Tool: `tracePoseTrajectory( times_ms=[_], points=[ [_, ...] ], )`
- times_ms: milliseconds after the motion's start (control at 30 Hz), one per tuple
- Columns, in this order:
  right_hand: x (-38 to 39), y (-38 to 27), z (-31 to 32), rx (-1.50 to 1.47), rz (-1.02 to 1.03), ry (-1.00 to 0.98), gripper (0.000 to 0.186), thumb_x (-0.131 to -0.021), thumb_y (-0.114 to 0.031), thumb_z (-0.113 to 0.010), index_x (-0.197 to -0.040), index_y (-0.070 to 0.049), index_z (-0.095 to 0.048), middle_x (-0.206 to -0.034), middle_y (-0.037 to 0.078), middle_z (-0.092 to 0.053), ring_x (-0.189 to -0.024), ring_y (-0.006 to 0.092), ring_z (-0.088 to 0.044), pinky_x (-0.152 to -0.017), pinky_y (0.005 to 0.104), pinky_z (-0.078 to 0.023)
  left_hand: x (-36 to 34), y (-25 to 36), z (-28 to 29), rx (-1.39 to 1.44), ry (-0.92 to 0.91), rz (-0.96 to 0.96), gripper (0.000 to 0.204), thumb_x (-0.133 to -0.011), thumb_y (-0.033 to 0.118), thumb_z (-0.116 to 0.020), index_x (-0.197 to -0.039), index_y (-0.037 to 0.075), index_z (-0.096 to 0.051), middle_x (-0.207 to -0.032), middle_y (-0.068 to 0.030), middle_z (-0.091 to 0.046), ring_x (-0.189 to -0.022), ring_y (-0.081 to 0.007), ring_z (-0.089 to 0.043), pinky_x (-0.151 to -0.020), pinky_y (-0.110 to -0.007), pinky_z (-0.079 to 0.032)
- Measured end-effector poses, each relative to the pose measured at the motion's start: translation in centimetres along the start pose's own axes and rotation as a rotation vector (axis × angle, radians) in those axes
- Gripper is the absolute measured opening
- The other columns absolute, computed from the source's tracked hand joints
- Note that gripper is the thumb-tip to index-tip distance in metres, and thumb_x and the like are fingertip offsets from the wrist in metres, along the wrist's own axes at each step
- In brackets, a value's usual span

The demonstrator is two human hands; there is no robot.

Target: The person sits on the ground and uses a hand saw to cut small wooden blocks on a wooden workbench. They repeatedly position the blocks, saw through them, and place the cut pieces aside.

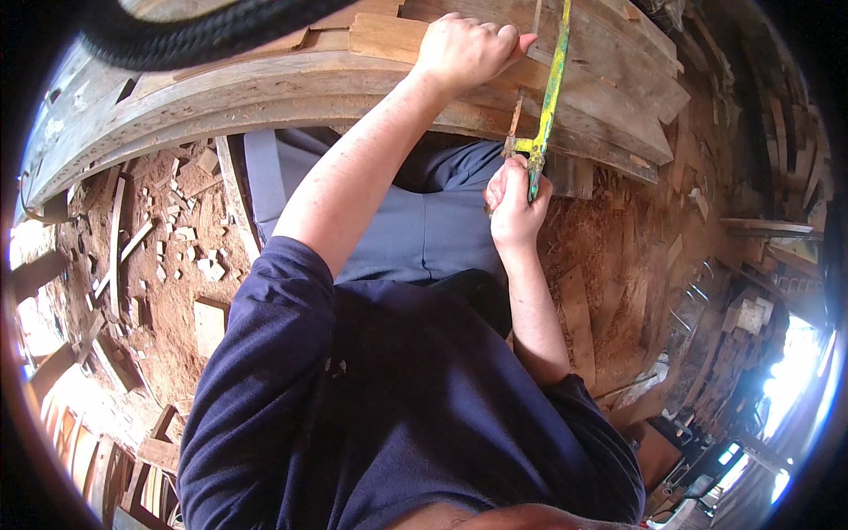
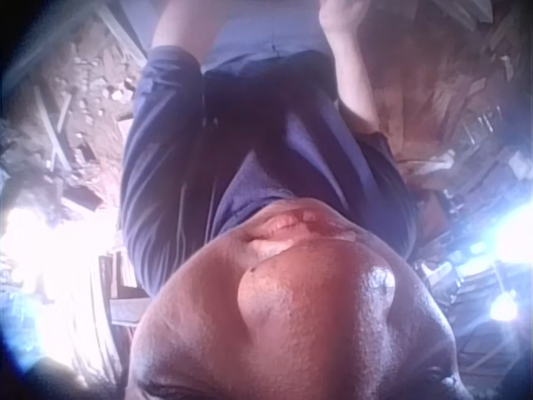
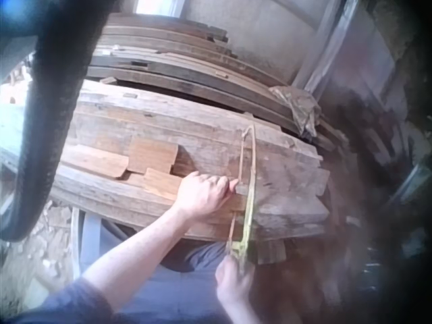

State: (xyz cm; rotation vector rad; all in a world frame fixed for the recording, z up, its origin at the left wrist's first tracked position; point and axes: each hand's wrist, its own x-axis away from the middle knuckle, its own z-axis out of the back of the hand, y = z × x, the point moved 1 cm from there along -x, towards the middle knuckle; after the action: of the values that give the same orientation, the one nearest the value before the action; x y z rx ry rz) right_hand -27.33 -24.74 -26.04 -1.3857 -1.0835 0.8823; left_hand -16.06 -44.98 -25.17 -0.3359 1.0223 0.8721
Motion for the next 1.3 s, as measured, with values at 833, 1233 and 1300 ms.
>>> tracePoseTrajectory(
  times_ms=[833,1233,1300],
  points=[
    [-1.2,-1.1,1.9,-0.337,-0.089,-0.176,0.031,-0.099,-0.021,-0.05,-0.072,-0.015,-0.038,-0.057,-0.002,-0.037,-0.048,0.0101,-0.035,-0.049,0.0283,-0.031,-0.1,-0.2,-0.3,-0.008,-0.005,0.011,0.046,-0.101,0.043,-0.063,-0.065,0.017,-0.053,-0.056,0.0007,-0.063,-0.049,-0.0218,-0.065,-0.049,-0.037,-0.05],
    [-1.2,-0.4,2.6,-0.428,-0.014,-0.26,0.032,-0.103,-0.026,-0.048,-0.074,-0.016,-0.039,-0.06,-0.003,-0.037,-0.051,0.0098,-0.034,-0.056,0.0293,-0.034,-0.1,-0.3,-0.1,0.012,0.062,-0.012,0.049,-0.1,0.043,-0.064,-0.06,0.017,-0.056,-0.052,-0.0034,-0.063,-0.047,-0.0228,-0.065,-0.048,-0.037,-0.051],
    [-1.1,-0.6,2.6,-0.413,-0.033,-0.257,0.032,-0.103,-0.026,-0.048,-0.074,-0.016,-0.039,-0.06,-0.003,-0.038,-0.051,0.0096,-0.034,-0.055,0.0293,-0.033,0.0,-0.2,-0.1,0.011,0.071,-0.011,0.05,-0.1,0.043,-0.064,-0.058,0.017,-0.055,-0.051,-0.0028,-0.062,-0.046,-0.0224,-0.065,-0.048,-0.037,-0.051]
  ],
)
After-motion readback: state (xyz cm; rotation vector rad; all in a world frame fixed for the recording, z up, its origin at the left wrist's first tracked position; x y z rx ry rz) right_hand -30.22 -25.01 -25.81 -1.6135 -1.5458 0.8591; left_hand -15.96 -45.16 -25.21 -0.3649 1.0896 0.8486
